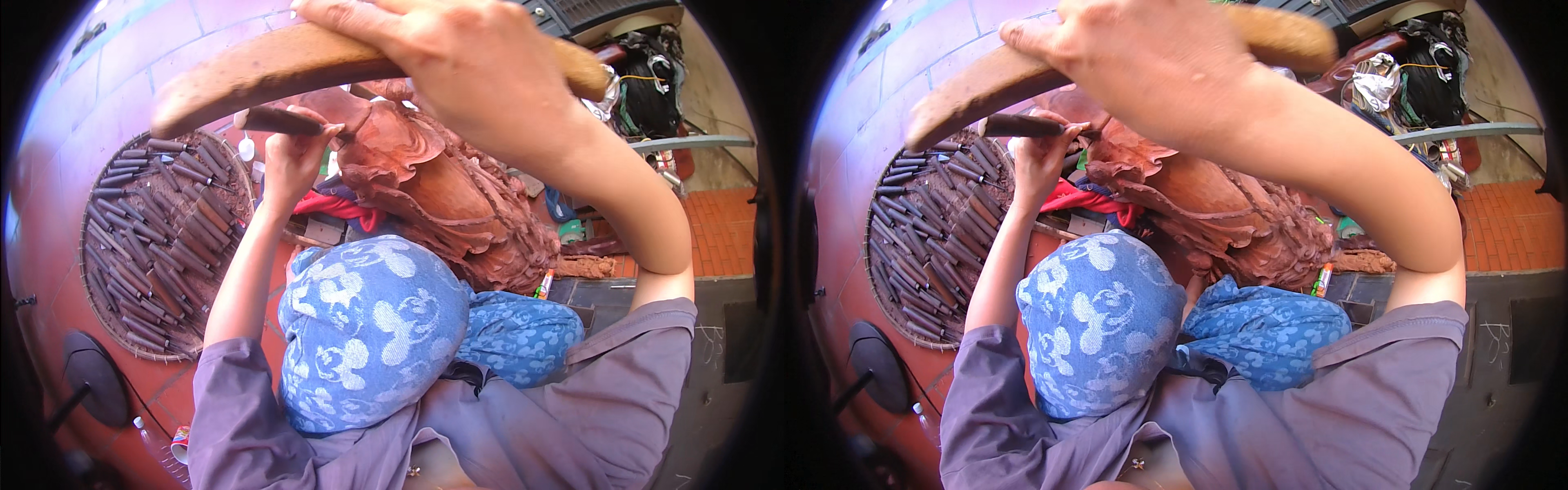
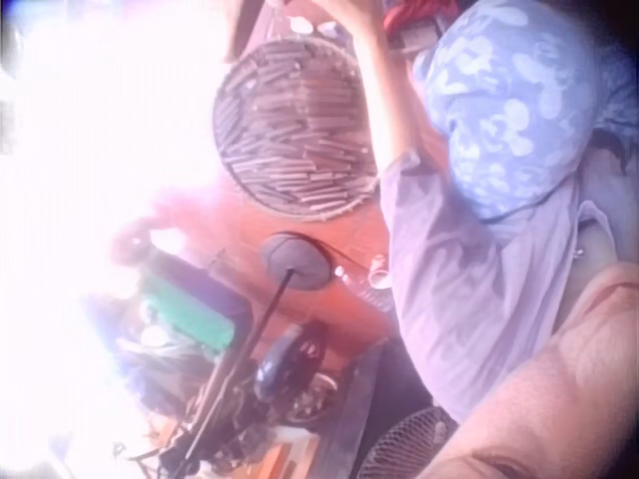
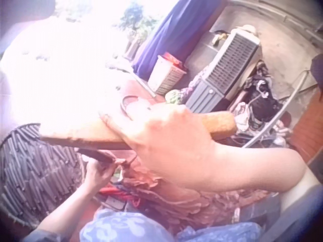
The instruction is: The person carves a wooden sculpture using a chisel and mallet. They repeatedly strike the chisel to shape the wood, occasionally pause to select a different chisel from a nearby basket, and continue refining the sculpture's details.
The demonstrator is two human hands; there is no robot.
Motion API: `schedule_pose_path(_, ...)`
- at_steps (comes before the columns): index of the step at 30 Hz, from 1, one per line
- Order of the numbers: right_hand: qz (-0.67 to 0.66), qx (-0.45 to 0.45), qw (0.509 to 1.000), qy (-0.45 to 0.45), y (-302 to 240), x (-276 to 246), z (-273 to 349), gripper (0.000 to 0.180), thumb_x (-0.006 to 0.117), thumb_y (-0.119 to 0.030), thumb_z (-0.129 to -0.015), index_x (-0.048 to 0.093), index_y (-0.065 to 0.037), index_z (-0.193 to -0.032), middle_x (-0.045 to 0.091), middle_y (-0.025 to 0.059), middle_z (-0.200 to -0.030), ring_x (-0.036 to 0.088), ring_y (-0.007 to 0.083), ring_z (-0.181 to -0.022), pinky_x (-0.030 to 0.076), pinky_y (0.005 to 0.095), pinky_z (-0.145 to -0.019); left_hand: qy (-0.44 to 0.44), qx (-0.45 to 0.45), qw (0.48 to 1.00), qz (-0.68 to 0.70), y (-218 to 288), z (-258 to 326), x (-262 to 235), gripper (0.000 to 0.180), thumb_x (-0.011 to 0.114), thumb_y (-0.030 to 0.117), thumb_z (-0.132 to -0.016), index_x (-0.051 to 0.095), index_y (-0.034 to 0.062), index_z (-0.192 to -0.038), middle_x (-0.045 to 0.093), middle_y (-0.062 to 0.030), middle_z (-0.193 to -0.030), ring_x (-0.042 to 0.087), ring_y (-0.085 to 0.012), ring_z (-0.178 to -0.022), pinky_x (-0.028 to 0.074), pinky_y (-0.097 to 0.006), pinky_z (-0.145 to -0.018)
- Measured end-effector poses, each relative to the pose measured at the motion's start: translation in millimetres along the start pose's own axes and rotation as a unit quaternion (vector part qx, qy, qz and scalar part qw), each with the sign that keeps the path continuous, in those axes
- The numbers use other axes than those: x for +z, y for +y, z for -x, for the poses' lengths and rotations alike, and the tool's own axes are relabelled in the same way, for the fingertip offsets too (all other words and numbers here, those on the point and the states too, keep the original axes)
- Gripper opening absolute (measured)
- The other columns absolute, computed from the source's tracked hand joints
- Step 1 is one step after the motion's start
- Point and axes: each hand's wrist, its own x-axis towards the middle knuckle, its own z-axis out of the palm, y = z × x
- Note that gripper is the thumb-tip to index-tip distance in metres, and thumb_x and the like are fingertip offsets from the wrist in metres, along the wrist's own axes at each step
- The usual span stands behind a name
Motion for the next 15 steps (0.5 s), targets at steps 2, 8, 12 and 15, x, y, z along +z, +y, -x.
schedule_pose_path(2,-0.003,-0.015,1.000,0.008,-3.9,-11.3,2.9,0.049,0.059,-0.013,-0.083,0.053,-0.007,-0.131,0.065,0.0113,-0.085,0.067,0.0211,-0.070,0.054,0.0324,-0.057,-0.009,0.002,1.000,0.006,-5.2,3.8,-3.4,0.011,0.068,0.000,-0.092,0.061,-0.0041,-0.099,0.066,-0.0072,-0.089,0.066,-0.0123,-0.083,0.053,-0.027,-0.074)
schedule_pose_path(8,-0.197,0.066,0.977,0.055,5.2,6.7,36.7,0.048,0.071,-0.009,-0.072,0.061,-0.009,-0.120,0.068,0.0142,-0.099,0.068,0.0364,-0.088,0.055,0.0449,-0.073,-0.047,-0.049,0.997,-0.043,16.1,28.3,-5.3,0.014,0.066,0.000,-0.094,0.061,-0.0029,-0.106,0.070,-0.0092,-0.092,0.066,-0.0128,-0.089,0.054,-0.026,-0.080)
schedule_pose_path(12,-0.470,0.228,0.850,-0.075,15.4,9.5,118.8,0.040,0.078,-0.014,-0.078,0.059,0.001,-0.110,0.069,0.0173,-0.092,0.067,0.0398,-0.081,0.053,0.0441,-0.073,0.030,-0.122,0.991,0.049,48.6,36.0,-39.0,0.017,0.069,0.000,-0.091,0.061,0.0044,-0.105,0.073,-0.0079,-0.092,0.066,-0.0077,-0.076,0.048,-0.020,-0.061)
schedule_pose_path(15,-0.730,0.444,0.492,-0.165,3.0,8.7,188.3,0.027,0.075,-0.025,-0.089,0.059,-0.004,-0.097,0.058,0.0010,-0.077,0.058,0.0081,-0.067,0.048,0.0247,-0.064,0.055,-0.124,0.991,-0.012,59.9,17.8,-88.2,0.018,0.069,0.000,-0.092,0.058,0.0036,-0.106,0.072,-0.0078,-0.093,0.065,-0.0074,-0.078,0.048,-0.018,-0.063)
